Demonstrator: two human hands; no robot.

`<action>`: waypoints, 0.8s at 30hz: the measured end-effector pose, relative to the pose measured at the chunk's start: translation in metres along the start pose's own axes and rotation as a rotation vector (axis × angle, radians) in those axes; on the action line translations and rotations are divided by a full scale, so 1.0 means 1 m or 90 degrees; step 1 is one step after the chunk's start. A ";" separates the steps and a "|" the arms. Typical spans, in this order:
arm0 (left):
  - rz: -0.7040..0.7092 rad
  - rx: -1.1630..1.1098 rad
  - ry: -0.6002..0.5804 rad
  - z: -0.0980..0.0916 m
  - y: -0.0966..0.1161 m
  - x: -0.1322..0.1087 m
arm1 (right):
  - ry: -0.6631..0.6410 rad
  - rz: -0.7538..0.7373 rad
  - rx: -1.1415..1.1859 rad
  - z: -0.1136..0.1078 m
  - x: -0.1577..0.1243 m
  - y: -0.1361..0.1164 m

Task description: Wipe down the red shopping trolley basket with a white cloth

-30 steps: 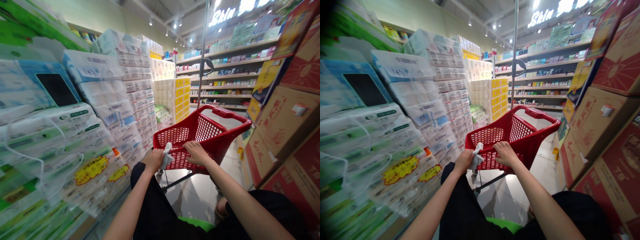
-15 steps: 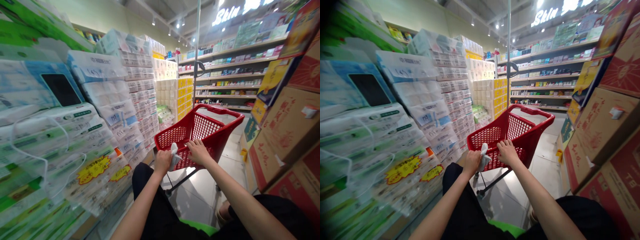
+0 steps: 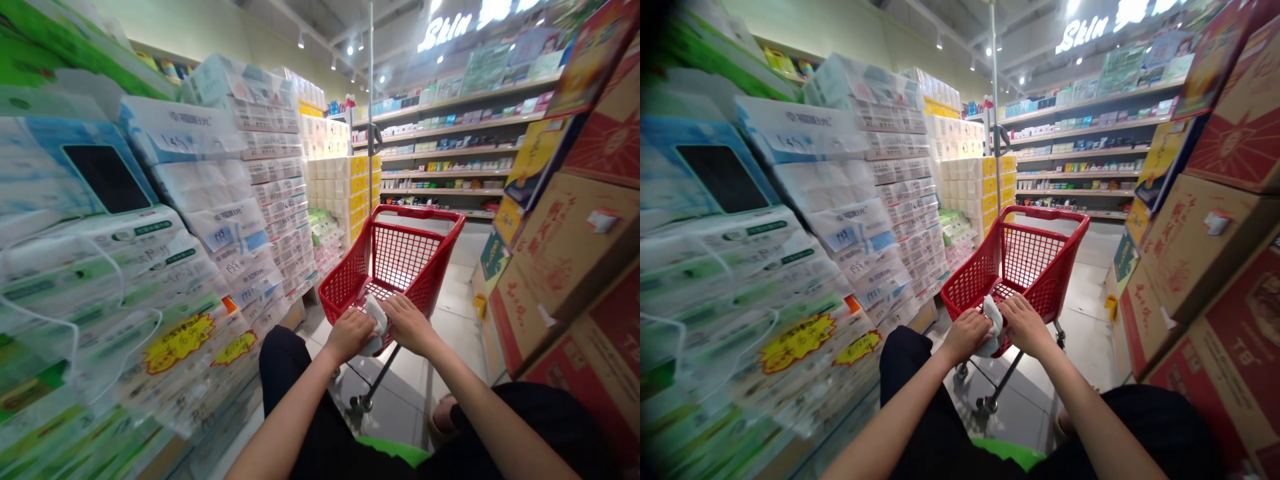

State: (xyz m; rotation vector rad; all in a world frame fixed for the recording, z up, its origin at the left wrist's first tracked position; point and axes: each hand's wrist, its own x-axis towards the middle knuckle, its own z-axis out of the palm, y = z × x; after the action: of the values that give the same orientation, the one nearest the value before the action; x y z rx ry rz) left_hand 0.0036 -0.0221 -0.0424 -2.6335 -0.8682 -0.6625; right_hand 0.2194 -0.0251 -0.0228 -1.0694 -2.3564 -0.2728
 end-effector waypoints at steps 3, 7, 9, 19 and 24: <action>0.042 -0.011 -0.005 0.000 -0.012 -0.002 | -0.003 -0.004 -0.009 -0.005 -0.008 0.010; 0.021 -0.010 -0.017 0.000 -0.035 -0.009 | -0.017 0.005 -0.006 -0.006 -0.011 0.020; -0.001 -0.005 -0.018 0.000 -0.049 -0.014 | -0.024 0.003 0.000 -0.006 -0.011 0.023; -0.090 0.008 -0.002 0.000 -0.097 -0.037 | -0.057 0.027 0.016 -0.010 -0.011 0.024; -0.104 -0.003 -0.003 -0.005 -0.083 -0.035 | -0.095 0.030 0.011 -0.009 -0.010 0.018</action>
State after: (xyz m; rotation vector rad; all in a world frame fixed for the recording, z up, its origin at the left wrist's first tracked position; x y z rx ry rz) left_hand -0.0740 0.0236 -0.0452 -2.5892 -1.0934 -0.6985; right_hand 0.2419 -0.0231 -0.0210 -1.1716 -2.4552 -0.1599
